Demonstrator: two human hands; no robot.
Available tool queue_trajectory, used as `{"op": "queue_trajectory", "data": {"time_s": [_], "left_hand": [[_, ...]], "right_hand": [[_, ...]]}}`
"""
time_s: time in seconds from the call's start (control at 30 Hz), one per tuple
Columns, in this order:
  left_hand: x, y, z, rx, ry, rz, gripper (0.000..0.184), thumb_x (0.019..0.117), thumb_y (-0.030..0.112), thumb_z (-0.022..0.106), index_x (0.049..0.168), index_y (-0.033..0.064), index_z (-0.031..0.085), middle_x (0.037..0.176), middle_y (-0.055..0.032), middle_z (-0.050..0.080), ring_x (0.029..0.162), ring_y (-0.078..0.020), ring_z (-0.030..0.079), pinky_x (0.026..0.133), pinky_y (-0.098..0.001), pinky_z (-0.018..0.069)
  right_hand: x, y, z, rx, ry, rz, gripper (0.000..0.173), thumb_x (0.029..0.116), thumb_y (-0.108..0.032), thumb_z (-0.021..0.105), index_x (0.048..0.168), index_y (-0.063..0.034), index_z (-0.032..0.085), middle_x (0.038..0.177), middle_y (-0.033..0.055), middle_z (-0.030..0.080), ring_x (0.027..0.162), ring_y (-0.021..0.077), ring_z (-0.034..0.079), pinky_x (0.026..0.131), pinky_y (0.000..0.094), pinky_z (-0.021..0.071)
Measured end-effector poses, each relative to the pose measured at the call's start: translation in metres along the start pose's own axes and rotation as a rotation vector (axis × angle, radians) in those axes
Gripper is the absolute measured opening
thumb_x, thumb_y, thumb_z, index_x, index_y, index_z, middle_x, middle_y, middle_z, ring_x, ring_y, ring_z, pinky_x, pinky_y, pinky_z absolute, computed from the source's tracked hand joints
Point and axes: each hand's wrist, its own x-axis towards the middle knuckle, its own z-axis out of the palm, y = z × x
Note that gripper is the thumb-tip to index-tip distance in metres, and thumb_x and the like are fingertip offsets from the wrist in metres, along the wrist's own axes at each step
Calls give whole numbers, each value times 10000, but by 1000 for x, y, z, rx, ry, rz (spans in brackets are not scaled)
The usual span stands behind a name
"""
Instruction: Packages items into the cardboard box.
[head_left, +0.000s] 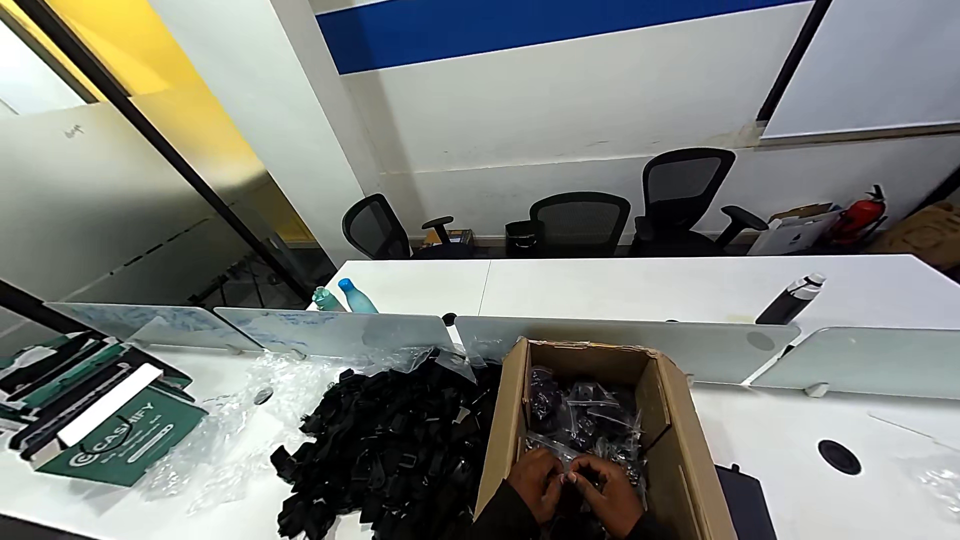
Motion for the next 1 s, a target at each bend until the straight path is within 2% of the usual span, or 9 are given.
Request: {"op": "queue_trajectory", "data": {"time_s": [0.47,0.63,0.73,1.0], "left_hand": [[-1,-2,-2,-56,-32,-14,191,957,135,647,991,-32,733,970,-178,727,976,-274,703,960,-404,556],[-1,-1,-2,-59,-39,-21,221,970,177,651,997,-25,737,969,-173,729,976,-269,700,962,-402,552],[0,2,-2,-72,-45,-31,205,969,139,639,1000,-35,741,986,-185,733,995,-280,705,981,-418,550],[1,0,-2,-39,-90,-20,241,1000,161,593,1013,-46,716,1004,-202,715,1022,-309,685,998,-428,530]], "right_hand": [[-2,0,0,7,-25,7,110,933,-95,687,994,-15,733,926,49,746,840,97,710,828,291,601],[-2,-3,0,16,-31,-2,106,924,-45,673,997,-2,737,946,57,752,873,97,717,860,295,600],[-3,-7,0,7,-33,16,112,926,-37,676,1010,-2,741,961,64,754,888,106,720,878,310,601],[-2,-6,1,-26,-14,54,114,932,-80,691,1012,-17,741,954,54,752,875,99,717,862,294,600]]}}
